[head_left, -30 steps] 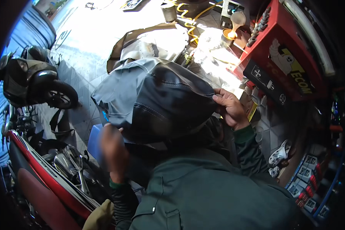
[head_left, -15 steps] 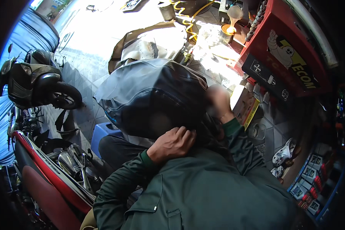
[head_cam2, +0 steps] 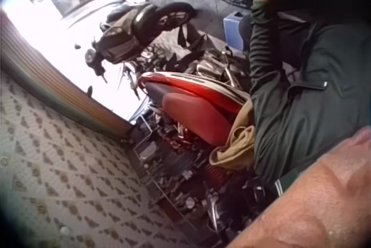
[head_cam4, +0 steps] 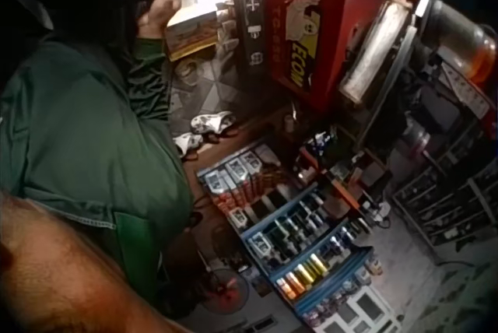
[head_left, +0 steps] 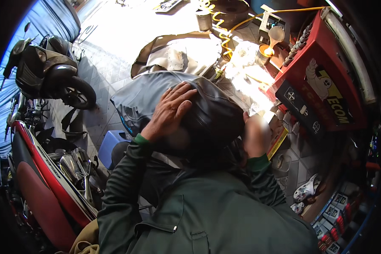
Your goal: Covering and stapling a motorcycle seat with a new black cover.
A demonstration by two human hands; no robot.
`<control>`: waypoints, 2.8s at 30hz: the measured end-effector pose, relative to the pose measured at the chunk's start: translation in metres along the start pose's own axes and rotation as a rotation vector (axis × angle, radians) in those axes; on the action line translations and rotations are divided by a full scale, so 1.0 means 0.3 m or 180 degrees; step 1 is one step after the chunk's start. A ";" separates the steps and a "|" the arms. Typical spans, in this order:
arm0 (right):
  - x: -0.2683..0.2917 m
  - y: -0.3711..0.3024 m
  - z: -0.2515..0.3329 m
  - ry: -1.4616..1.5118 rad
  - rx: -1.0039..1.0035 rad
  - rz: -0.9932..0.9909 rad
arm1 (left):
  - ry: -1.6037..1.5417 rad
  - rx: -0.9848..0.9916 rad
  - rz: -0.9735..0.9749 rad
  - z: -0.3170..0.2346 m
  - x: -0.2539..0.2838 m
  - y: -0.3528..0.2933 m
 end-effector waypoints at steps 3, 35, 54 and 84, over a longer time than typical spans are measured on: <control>-0.074 0.009 0.025 0.0265 -0.0007 -0.0010 | -0.0545 0.0646 -0.0290 0.026 -0.026 -0.037; -0.042 0.053 0.025 -0.0787 -0.0531 0.0423 | 0.0111 0.0786 -0.0136 -0.032 0.057 -0.124; -0.030 0.030 0.052 -0.0652 -0.1038 0.0493 | 0.0193 0.1300 -0.0053 -0.003 0.038 -0.081; -0.192 -0.132 -0.020 -0.0026 -0.1180 0.0614 | 0.0696 0.0388 -0.0939 -0.179 0.070 -0.304</control>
Point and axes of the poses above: each hand's wrist, its own y-axis towards the middle knuckle, its own x-axis out of the back of the hand, z = x × y, the point moved 4 cm from there along y, towards the middle knuckle, and after that the axes turned 9 degrees about y, right-handed, at the moved point
